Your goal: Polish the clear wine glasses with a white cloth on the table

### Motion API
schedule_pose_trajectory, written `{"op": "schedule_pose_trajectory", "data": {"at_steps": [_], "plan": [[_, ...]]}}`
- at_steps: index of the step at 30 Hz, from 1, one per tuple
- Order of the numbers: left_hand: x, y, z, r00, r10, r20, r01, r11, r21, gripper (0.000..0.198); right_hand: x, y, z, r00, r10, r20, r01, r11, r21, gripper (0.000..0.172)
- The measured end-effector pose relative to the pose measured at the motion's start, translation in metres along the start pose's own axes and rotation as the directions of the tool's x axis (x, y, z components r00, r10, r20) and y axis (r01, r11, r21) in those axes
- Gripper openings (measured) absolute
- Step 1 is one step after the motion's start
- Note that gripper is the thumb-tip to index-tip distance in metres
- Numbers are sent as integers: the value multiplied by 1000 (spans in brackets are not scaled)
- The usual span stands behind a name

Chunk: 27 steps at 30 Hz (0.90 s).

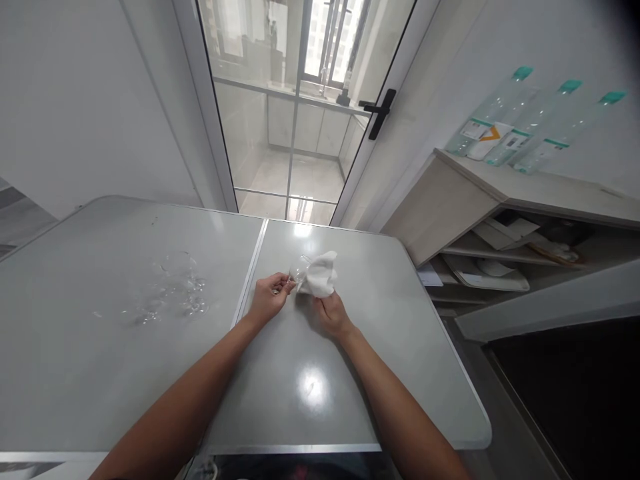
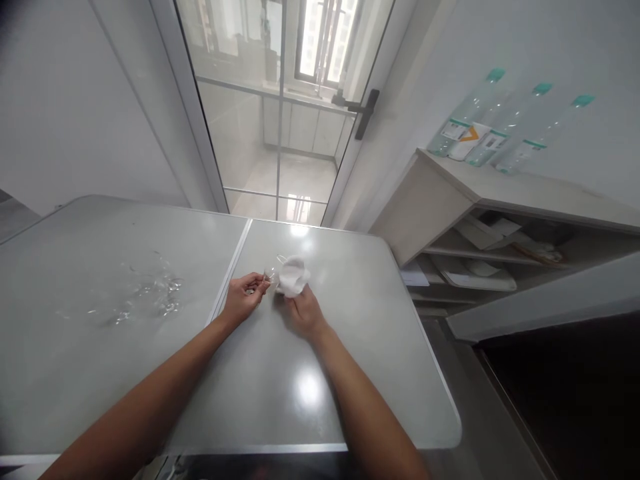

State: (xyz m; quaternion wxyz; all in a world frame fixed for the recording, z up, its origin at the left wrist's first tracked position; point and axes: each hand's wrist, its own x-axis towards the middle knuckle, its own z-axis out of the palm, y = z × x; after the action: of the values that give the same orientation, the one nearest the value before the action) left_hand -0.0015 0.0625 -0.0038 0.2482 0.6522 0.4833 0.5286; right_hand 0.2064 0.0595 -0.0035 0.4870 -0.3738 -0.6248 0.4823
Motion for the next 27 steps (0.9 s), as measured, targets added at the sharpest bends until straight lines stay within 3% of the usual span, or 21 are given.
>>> {"op": "schedule_pose_trajectory", "data": {"at_steps": [3,6,9,13,16,19,23,27], "plan": [[-5,-8,2,979,184,82,-197,960,198,9,5,-11,0,951,-229,207,288,900,-327,32],[-9,-15,4,928,331,168,-369,878,305,7,7,-20,1,889,-279,364,440,743,-504,45],[-12,-14,5,889,401,221,-455,824,338,11,7,-24,5,908,-275,316,414,706,-575,40],[-12,-5,3,772,508,382,-630,690,357,10,4,-21,7,971,-205,120,236,781,-578,19],[-13,-3,2,743,517,425,-656,688,310,9,4,-13,5,995,-79,-58,48,907,-418,30],[-12,-7,2,774,500,388,-616,735,283,10,8,-4,4,971,151,-186,-153,988,7,42],[-10,-7,3,876,386,288,-457,855,246,10,12,-5,12,899,402,-174,-245,791,561,32],[-7,-1,2,955,198,220,-238,955,175,9,9,-17,15,929,368,35,-288,660,694,45]]}}
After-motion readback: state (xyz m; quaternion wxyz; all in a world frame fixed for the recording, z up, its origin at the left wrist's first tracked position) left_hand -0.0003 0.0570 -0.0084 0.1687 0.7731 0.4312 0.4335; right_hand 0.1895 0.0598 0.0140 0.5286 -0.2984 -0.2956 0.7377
